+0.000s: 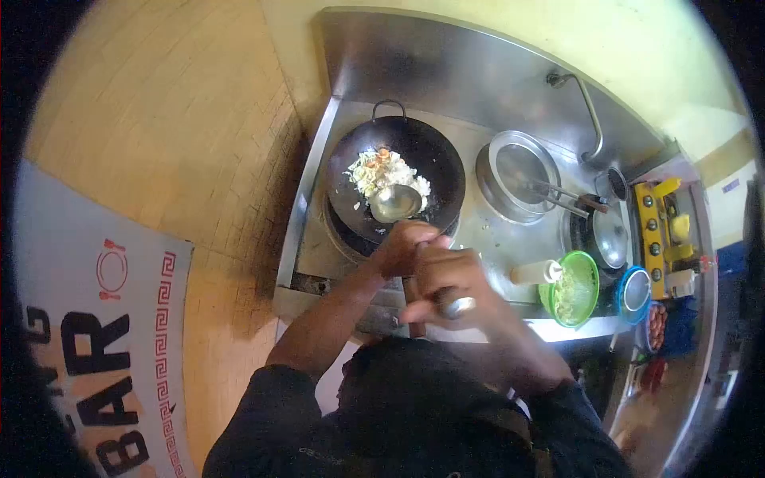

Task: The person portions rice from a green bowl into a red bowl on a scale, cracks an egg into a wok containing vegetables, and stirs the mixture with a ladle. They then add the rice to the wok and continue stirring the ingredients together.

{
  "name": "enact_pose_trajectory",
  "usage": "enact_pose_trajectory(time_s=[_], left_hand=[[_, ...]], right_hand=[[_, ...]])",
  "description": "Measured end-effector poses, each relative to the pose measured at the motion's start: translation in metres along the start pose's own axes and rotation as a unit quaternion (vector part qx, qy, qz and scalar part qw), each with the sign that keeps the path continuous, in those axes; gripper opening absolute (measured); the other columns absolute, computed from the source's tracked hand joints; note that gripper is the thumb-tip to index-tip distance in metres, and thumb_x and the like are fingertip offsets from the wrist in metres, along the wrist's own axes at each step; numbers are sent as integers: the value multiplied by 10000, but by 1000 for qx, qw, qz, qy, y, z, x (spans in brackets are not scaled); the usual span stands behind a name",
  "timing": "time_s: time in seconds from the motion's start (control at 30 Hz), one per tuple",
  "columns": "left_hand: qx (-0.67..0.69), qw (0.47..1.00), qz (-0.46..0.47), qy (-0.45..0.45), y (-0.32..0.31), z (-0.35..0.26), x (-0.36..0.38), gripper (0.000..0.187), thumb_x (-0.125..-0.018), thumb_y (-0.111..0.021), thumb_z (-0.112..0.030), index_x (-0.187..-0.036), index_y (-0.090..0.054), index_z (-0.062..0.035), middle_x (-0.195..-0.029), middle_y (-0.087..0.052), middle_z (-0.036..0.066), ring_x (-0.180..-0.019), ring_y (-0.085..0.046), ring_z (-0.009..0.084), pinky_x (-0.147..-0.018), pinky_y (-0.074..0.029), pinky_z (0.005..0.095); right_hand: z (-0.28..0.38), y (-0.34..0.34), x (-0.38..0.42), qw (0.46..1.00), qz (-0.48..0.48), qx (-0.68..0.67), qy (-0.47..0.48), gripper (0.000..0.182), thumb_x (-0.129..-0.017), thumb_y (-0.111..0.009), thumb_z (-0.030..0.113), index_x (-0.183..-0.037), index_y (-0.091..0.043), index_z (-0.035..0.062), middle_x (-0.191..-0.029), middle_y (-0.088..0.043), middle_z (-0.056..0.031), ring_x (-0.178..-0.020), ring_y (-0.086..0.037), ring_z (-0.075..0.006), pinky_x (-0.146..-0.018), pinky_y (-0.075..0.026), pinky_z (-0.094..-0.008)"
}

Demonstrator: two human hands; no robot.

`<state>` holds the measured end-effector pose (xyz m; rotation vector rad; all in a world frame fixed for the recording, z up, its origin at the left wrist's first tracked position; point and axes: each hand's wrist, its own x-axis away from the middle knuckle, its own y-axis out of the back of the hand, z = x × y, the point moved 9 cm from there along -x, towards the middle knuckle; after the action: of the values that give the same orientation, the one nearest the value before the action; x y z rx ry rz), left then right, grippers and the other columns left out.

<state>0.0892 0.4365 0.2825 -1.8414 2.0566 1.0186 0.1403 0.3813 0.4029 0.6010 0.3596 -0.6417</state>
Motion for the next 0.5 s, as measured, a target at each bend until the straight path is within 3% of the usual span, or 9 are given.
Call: enact_pose_trajectory(time_s=[0.03, 0.13, 0.23, 0.27, 0.3, 0.37, 0.4, 0.43, 0.5], left_hand=[[-10, 1000, 7, -2, 5, 0, -10, 375, -845, -594, -243, -563, -447, -44, -530, -441, 128, -501, -464, 333, -506, -366, 417], [-18, 999, 34, 11, 19, -11, -45, 361, -857, -576, -263, -585, -481, -46, -542, -456, 134, -511, -486, 321, -512, -381, 427], [17, 994, 38, 101, 9, 53, -33, 359, -864, -559, -279, -599, -497, -44, -547, -457, 133, -512, -482, 312, -516, -381, 426], [64, 997, -38, 30, 9, 45, -25, 385, -863, -549, -293, -575, -492, -44, -524, -448, 123, -497, -470, 301, -508, -377, 410], [54, 996, 45, 46, -12, 57, -14, 387, -856, -557, -284, -551, -486, -56, -508, -445, 108, -481, -465, 286, -504, -379, 396], [-1, 999, 5, 39, -10, 41, -3, 394, -855, -557, -280, -534, -467, -70, -493, -415, 85, -465, -454, 261, -501, -371, 394], [73, 997, 14, 35, -28, 69, 7, 383, -840, -577, -265, -536, -450, -69, -505, -420, 82, -461, -445, 257, -501, -368, 397], [-2, 1000, 0, 25, -15, 63, -8, 395, -831, -590, -261, -527, -433, -64, -507, -446, 91, -473, -476, 273, -506, -384, 404], [-27, 998, -46, -32, 3, 32, -42, 415, -886, -549, -220, -527, -420, -59, -482, -384, 86, -445, -435, 245, -486, -354, 405]], right_hand=[[4, 13, -3, 1000, -8, 6, -19, 376, -666, -827, 213, -589, -485, 77, -577, -486, -55, -535, -498, -247, -542, -393, -360], [17, 24, -17, 999, -38, -14, 32, 344, -703, -801, 140, -590, -486, 61, -583, -503, -41, -530, -491, -177, -557, -397, -320], [-47, 18, -7, 990, -110, 18, -90, 310, -685, -771, 51, -575, -483, 78, -604, -546, -62, -571, -545, -177, -510, -415, -298], [-38, 16, -3, 988, -118, 65, -73, 296, -688, -747, 20, -576, -484, 94, -600, -551, -59, -587, -555, -162, -530, -435, -288], [-41, 9, 9, 993, -88, 34, -66, 274, -694, -729, 18, -587, -493, 108, -627, -567, -53, -608, -571, -163, -541, -453, -288], [-43, 4, 12, 994, -80, 27, -70, 273, -703, -728, 28, -591, -491, 104, -614, -552, -52, -602, -566, -168, -541, -449, -296], [-48, 4, 12, 993, -79, 28, -87, 281, -709, -730, 33, -586, -485, 99, -597, -534, -50, -586, -554, -171, -535, -440, -301], [-52, 4, 10, 991, -79, 29, -104, 290, -714, -732, 37, -581, -480, 94, -579, -517, -49, -570, -542, -175, -529, -432, -306], [-40, 37, -18, 985, -116, 27, -129, 309, -707, -742, 30, -574, -469, 80, -567, -497, -40, -528, -506, -173, -501, -396, -295]])
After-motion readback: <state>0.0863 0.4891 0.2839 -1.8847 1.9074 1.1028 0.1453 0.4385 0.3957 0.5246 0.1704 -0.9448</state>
